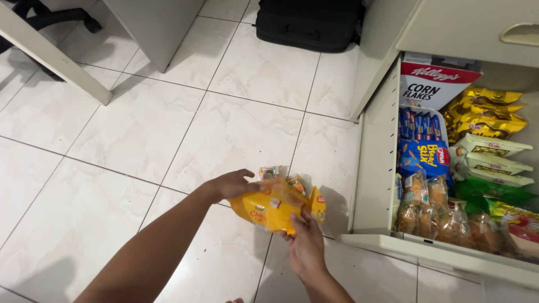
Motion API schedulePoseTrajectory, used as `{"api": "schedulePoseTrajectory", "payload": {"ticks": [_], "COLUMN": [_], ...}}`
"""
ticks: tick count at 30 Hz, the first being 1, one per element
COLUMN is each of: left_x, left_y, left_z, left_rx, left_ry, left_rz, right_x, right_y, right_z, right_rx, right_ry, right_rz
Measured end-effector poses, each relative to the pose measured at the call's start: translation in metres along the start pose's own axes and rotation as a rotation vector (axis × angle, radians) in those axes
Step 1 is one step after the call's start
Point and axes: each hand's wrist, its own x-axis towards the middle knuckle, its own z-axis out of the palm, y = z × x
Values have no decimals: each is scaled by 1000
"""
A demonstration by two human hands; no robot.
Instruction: Organize snack packages into a drawer and a cardboard box.
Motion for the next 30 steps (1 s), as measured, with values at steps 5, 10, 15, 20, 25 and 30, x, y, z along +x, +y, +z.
{"api": "schedulePoseTrajectory", "payload": {"ticks": [5,10,15,20,25,30], "left_x": [-8,-21,-58,-102,-148,-245], "left_y": [30,52,71,77,74,102], "left_z": [5,3,-1,-12,-7,-4], "left_rx": [434,462,480,377,239,66], "left_ry": [197,280,277,211,289,312], "left_rz": [59,77,88,171,289,467], "right_x": [-17,-18,-39,-60,-52,-50], "right_y": [-44,-62,-80,-103,-111,-145], "right_z": [30,32,38,56,61,68], "right_rx": [83,183,94,-32,-125,-280], "right_ry": [77,23,-19,-124,-157,-508], "right_rz": [-63,-85,-19,-62,-124,-306]}}
